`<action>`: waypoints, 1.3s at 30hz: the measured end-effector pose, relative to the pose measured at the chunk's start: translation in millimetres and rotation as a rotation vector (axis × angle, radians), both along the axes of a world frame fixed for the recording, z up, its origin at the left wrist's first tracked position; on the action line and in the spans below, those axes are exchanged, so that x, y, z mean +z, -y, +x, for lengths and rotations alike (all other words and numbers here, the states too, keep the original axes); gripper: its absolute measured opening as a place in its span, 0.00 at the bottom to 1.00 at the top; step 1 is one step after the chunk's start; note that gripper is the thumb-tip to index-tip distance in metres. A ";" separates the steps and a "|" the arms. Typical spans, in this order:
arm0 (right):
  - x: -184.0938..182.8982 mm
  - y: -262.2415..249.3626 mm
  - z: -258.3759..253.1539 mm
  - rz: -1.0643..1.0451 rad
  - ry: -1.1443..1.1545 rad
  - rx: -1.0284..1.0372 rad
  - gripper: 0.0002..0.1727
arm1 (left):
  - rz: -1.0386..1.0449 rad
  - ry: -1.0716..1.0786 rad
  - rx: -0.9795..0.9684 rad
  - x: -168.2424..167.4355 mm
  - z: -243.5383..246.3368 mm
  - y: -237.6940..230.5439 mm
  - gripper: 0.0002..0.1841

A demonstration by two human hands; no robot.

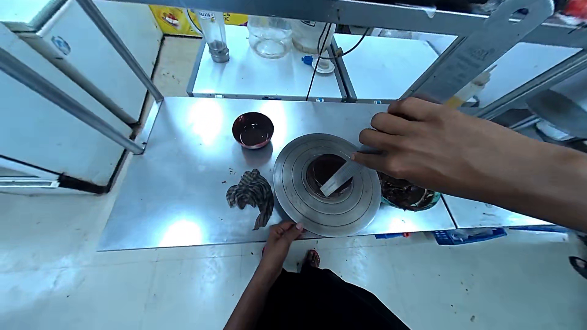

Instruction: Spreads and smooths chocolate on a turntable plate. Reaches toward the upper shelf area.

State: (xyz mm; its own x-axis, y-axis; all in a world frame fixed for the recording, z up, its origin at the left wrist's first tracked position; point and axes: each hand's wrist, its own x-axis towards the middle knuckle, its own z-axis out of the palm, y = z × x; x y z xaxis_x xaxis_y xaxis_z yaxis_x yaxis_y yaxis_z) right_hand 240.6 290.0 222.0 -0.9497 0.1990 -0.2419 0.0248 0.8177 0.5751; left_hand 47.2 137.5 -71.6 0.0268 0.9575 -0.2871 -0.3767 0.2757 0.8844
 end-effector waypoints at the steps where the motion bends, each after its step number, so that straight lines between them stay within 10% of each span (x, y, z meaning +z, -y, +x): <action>1: 0.2 0.7 0.4 -0.002 0.000 -0.003 0.14 | -0.005 -0.013 0.029 1.2 -3.0 -2.3 0.13; 12: 1.2 6.3 4.2 -0.008 0.009 0.001 0.15 | -0.213 -0.031 0.206 19.3 -4.2 -9.3 0.17; 30: -7.5 3.0 7.2 0.022 0.025 0.038 0.15 | -0.274 0.115 -0.200 24.3 48.4 9.9 0.13; 39: -13.3 0.8 6.4 0.009 0.045 0.053 0.14 | -0.155 0.013 0.110 20.0 17.2 -5.4 0.09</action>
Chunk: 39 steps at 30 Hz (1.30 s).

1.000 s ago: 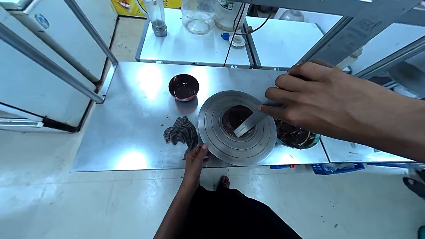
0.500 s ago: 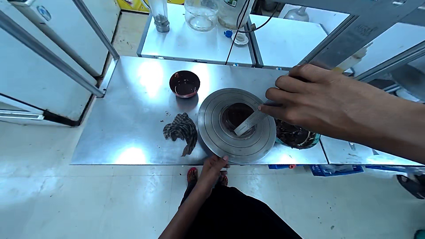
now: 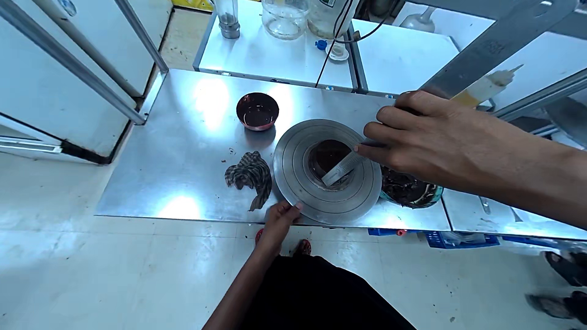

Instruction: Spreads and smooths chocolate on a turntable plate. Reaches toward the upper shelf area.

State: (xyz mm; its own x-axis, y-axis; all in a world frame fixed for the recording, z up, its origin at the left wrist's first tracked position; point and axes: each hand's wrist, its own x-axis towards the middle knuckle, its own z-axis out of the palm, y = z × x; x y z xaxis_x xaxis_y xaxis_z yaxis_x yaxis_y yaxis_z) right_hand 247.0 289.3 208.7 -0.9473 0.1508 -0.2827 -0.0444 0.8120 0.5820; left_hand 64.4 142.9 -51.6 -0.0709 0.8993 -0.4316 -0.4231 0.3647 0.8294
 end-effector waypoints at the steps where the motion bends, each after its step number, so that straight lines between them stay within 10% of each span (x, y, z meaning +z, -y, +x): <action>1: -0.9 -0.3 0.3 -0.010 -0.008 0.004 0.14 | -0.012 -0.018 0.037 2.5 -2.5 -0.7 0.10; 8: -3.7 -0.9 0.3 -0.012 0.012 0.029 0.14 | -0.083 0.031 0.098 7.0 -1.3 4.6 0.14; 18: -9.1 -4.4 1.6 -0.009 0.008 0.078 0.14 | -0.091 0.134 -0.334 1.5 34.0 18.3 0.16; 30: -8.2 -8.8 -1.0 -0.029 0.019 0.114 0.14 | 0.025 -0.055 0.177 3.5 -0.5 7.9 0.10; 39: -9.2 -10.7 -2.1 -0.008 0.025 0.125 0.13 | -0.050 0.069 0.043 8.2 25.2 14.4 0.13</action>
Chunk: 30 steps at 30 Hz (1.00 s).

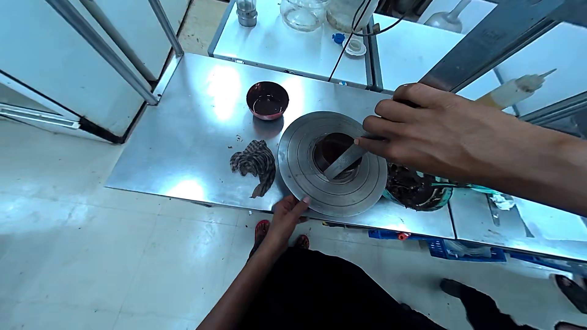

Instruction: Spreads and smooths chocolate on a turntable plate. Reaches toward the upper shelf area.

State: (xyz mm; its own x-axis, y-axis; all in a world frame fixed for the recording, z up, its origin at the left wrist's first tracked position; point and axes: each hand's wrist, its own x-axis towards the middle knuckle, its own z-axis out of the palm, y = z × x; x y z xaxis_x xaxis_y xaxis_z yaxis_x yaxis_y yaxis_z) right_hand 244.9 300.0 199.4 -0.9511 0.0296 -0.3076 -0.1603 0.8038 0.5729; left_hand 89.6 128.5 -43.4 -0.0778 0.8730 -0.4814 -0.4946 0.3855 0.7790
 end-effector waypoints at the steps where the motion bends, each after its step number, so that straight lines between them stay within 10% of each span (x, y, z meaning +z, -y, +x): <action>1: 0.3 0.4 0.1 -0.003 -0.001 0.003 0.13 | -0.008 0.012 -0.047 0.0 4.9 1.2 0.12; 7: 2.8 2.8 0.1 -0.030 0.022 0.035 0.14 | -0.039 0.028 -0.315 -3.2 20.9 2.4 0.12; 20: 0.8 1.0 1.4 -0.010 -0.006 0.033 0.14 | 0.005 -0.178 0.091 7.8 -35.1 -7.6 0.15; 30: 0.2 -0.1 1.8 0.004 -0.006 0.031 0.13 | -0.025 0.027 -0.009 -1.2 -1.9 -6.0 0.15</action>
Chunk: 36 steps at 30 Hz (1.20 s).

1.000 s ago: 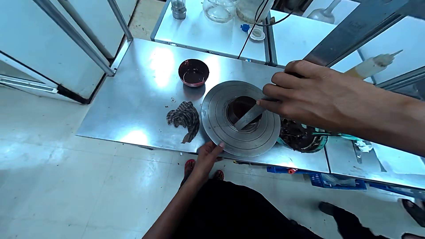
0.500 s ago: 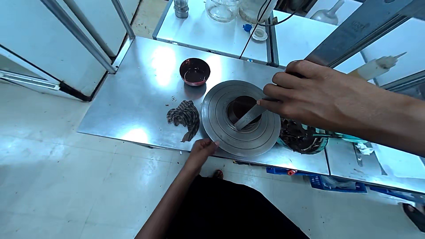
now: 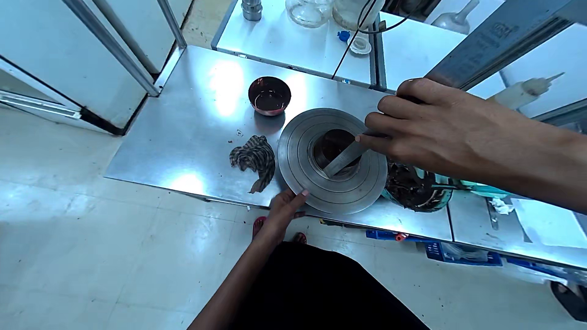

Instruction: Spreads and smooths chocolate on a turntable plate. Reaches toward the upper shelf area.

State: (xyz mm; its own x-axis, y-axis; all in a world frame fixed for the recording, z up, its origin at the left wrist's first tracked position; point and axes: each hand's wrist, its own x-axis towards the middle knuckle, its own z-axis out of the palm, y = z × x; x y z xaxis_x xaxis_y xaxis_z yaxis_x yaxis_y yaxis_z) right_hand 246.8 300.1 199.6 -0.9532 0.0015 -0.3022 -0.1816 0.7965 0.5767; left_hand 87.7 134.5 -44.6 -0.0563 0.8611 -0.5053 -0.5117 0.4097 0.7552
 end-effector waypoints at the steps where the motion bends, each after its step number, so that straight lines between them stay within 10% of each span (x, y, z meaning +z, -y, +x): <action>1: -0.3 -0.2 0.2 -0.001 -0.001 0.001 0.13 | -0.010 0.018 -0.025 0.6 4.5 0.3 0.15; 11: -0.9 -1.5 2.9 -0.006 -0.005 0.012 0.13 | -0.034 0.031 -0.268 -1.6 28.8 1.7 0.11; 23: 0.4 1.8 6.8 -0.001 -0.001 -0.007 0.14 | -0.003 -0.121 0.183 3.1 -23.2 -14.0 0.15; 36: -2.0 4.9 27.7 -0.006 -0.039 -0.024 0.14 | -0.042 -0.148 0.179 20.5 -16.7 -22.2 0.21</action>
State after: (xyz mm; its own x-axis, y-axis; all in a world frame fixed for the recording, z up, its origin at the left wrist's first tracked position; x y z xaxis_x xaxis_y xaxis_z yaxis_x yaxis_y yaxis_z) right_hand 274.4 295.2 197.6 -0.9641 0.0224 -0.2645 -0.1400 0.8038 0.5782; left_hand 71.0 156.7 -24.1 -0.2820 0.8094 -0.5151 -0.4643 0.3547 0.8116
